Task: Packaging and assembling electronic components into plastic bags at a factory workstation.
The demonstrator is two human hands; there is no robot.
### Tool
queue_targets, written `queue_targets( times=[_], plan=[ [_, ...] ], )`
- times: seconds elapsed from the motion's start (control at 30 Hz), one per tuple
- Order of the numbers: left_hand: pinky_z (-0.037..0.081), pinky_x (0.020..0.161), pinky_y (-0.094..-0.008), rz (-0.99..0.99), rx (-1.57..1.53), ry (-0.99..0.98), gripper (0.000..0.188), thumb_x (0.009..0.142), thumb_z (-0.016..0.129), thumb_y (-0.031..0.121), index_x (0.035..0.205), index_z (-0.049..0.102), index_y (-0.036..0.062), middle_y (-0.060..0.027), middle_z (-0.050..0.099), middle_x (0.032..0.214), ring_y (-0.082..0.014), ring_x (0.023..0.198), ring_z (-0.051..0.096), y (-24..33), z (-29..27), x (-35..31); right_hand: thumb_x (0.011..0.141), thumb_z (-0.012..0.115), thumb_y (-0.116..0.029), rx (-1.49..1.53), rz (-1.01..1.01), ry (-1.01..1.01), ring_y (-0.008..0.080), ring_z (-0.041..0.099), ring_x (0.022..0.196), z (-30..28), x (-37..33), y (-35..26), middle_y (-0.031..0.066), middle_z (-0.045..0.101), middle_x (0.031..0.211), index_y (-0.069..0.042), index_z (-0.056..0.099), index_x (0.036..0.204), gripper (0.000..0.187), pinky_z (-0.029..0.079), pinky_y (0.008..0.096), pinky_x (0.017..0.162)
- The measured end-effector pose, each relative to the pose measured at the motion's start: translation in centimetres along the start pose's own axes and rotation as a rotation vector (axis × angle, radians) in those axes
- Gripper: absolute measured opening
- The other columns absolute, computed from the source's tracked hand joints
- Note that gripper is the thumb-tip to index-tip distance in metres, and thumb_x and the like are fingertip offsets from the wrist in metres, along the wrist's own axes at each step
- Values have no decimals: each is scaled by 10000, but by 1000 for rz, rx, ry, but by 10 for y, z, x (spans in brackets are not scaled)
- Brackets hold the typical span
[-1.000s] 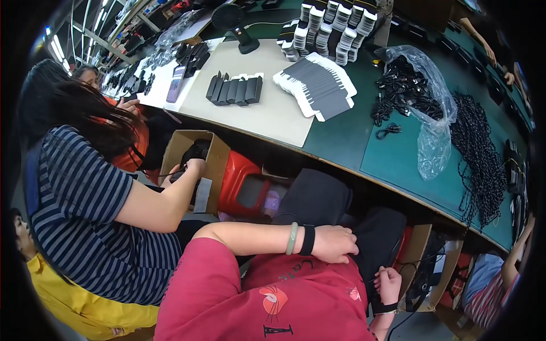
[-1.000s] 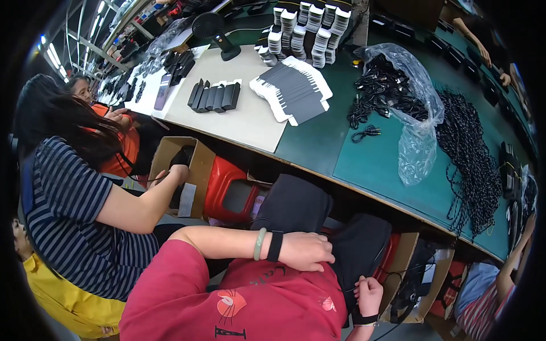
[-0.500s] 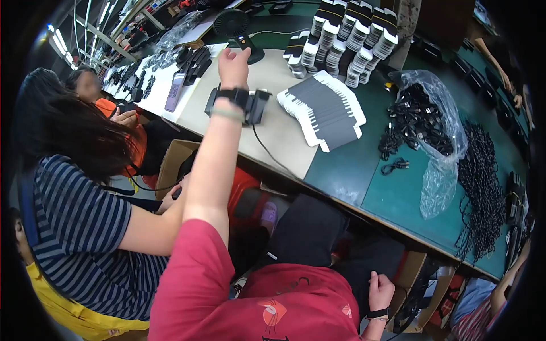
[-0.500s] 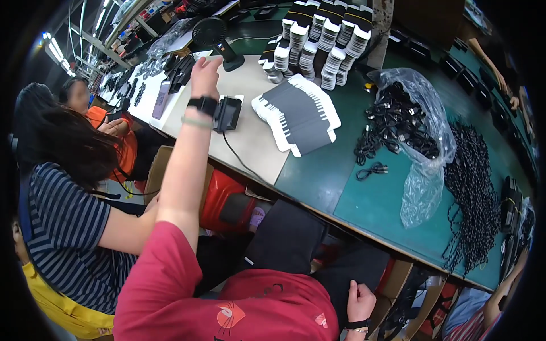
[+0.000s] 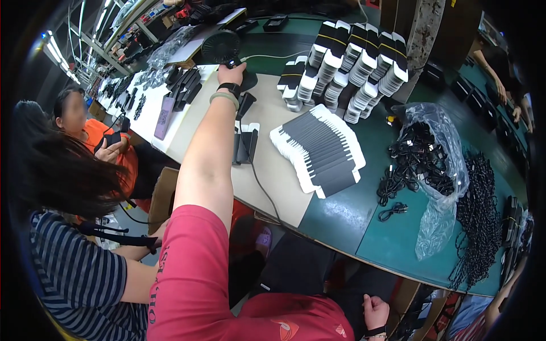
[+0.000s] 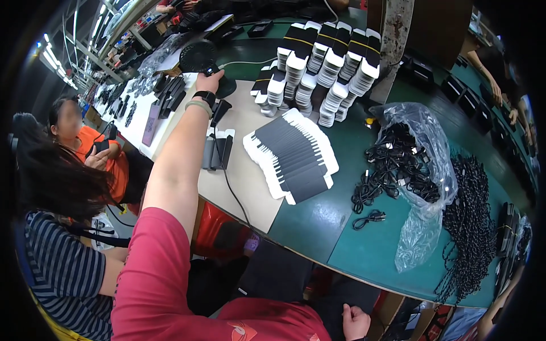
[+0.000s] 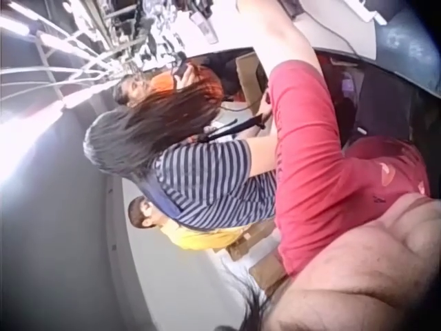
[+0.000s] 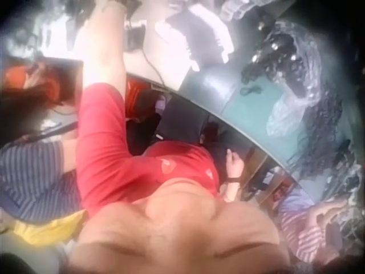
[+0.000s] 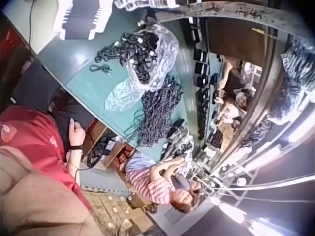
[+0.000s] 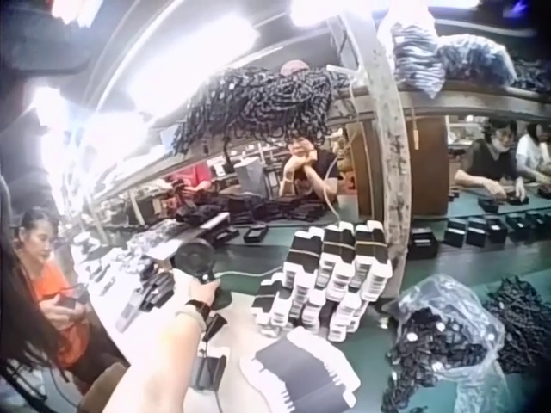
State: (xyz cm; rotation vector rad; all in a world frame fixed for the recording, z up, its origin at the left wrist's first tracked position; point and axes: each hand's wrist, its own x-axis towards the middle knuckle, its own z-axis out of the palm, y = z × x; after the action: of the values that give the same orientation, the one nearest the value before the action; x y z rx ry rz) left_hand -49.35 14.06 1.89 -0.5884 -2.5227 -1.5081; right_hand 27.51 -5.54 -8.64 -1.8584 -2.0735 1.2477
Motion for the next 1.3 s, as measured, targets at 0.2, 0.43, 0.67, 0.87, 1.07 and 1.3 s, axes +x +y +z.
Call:
queue_targets(
  times=[0.2,0.43,0.67,0.87,1.07,1.3],
  plan=[
    [528,794,-324,118,-233,-12,497,715,878,249,1063,636,-12,-68,696,928,-197,830,660,-3,-38,4,939,687,-246,8,-26,-19,112,552,424,3,6,-2,58,582,497,-10,643,646,379,410,282,440],
    [530,765,-264,145,-566,-259,390,826,823,223,1090,641,2,-53,691,974,-123,847,648,79,-78,-50,944,683,-250,49,11,2,103,549,425,4,1,5,44,582,500,-14,642,654,376,417,273,441],
    [527,733,-246,182,-654,-368,417,831,811,190,1143,627,-16,-58,688,975,-111,837,645,118,-99,-114,951,675,-255,58,-25,25,97,547,435,13,2,25,37,591,519,-13,644,670,373,420,269,448],
    [518,732,-236,190,-637,-400,457,831,812,212,1175,617,-18,-45,670,970,-103,839,627,128,-100,-133,925,687,-288,44,6,37,278,646,529,9,-4,21,151,637,596,-18,677,699,352,479,364,533],
    [511,741,-232,152,-653,-416,468,829,815,225,1175,619,-21,-38,664,959,-97,831,612,135,-102,-142,930,683,-292,36,-5,49,266,645,534,9,-7,24,146,638,600,-19,677,707,352,479,359,535],
    [509,739,-231,171,-666,-417,479,824,821,221,1184,615,-19,-32,661,963,-92,830,609,138,-102,-148,932,680,-287,48,-7,44,255,635,530,8,-8,25,138,637,597,-17,676,712,349,478,356,535]
  ],
)
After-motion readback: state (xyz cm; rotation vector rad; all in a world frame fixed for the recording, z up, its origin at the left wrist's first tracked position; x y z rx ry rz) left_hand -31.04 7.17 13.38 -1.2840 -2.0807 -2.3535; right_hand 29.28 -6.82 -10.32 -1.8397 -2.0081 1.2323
